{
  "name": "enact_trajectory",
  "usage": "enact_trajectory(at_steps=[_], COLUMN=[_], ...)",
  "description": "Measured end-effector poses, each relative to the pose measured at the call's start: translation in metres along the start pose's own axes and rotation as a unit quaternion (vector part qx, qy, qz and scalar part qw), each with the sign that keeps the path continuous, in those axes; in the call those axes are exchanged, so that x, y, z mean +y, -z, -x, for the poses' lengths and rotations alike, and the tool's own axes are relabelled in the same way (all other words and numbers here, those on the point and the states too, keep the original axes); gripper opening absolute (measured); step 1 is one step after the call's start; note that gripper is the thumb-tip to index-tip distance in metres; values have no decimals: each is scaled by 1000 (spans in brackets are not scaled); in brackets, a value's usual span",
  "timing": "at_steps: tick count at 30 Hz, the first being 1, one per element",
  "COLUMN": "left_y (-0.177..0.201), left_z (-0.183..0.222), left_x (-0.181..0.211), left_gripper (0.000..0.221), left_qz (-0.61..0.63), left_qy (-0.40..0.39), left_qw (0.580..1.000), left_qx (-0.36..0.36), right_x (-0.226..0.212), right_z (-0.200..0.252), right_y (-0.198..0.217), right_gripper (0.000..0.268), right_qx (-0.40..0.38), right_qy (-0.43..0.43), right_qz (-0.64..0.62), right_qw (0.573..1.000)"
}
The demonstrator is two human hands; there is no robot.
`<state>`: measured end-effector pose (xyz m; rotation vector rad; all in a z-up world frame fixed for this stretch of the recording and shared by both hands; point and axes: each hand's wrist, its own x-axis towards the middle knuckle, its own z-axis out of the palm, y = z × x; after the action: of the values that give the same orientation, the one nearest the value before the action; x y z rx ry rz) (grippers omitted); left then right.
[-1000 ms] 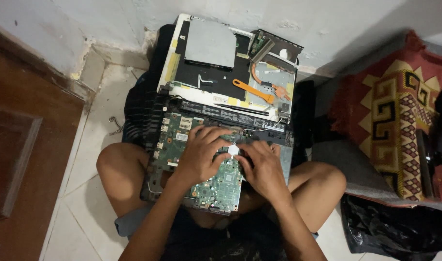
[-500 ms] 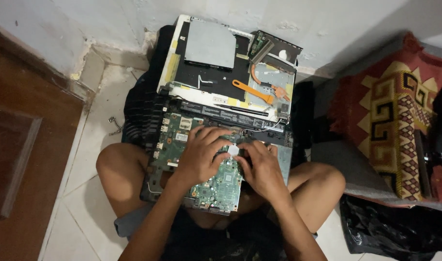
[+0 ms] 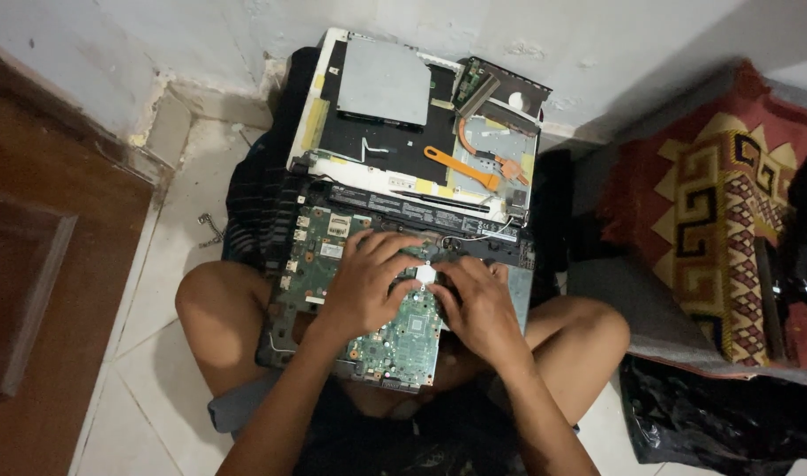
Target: Installing a heat sink onto a laptop motherboard and securing it with screws.
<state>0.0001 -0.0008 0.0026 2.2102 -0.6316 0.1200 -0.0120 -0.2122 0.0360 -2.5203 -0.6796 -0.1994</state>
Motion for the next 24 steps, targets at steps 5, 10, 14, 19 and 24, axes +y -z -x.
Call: enact_trajectory(at_steps=[5,10,14,19,24], left_y=[-1,0,1,-6,-16], left_z=[1,0,0,2,5], left_x=[-1,0,1,-4,-13], left_gripper=[21,24,25,23,30], left_qz=[-1,-10,-2,-32,-38], left_qy=[1,5,-4,-18,-14], left_qw=[1000,1000,1000,999,999], left_qx=[-1,-7,1,8,29], right_x=[7,4,6,-5,-7], right_z=[5,2,4,0,-7], right_y=[-7,-2,-1,7,-2], right_gripper=[28,26,22,16,17], right_qx=[-11,-10,-5,1,26], right_qy=[-22,-19,-31,-37,7], right_qz=[-32,-50,-87,-90,-2], right_qw=[999,999,996,995,1000])
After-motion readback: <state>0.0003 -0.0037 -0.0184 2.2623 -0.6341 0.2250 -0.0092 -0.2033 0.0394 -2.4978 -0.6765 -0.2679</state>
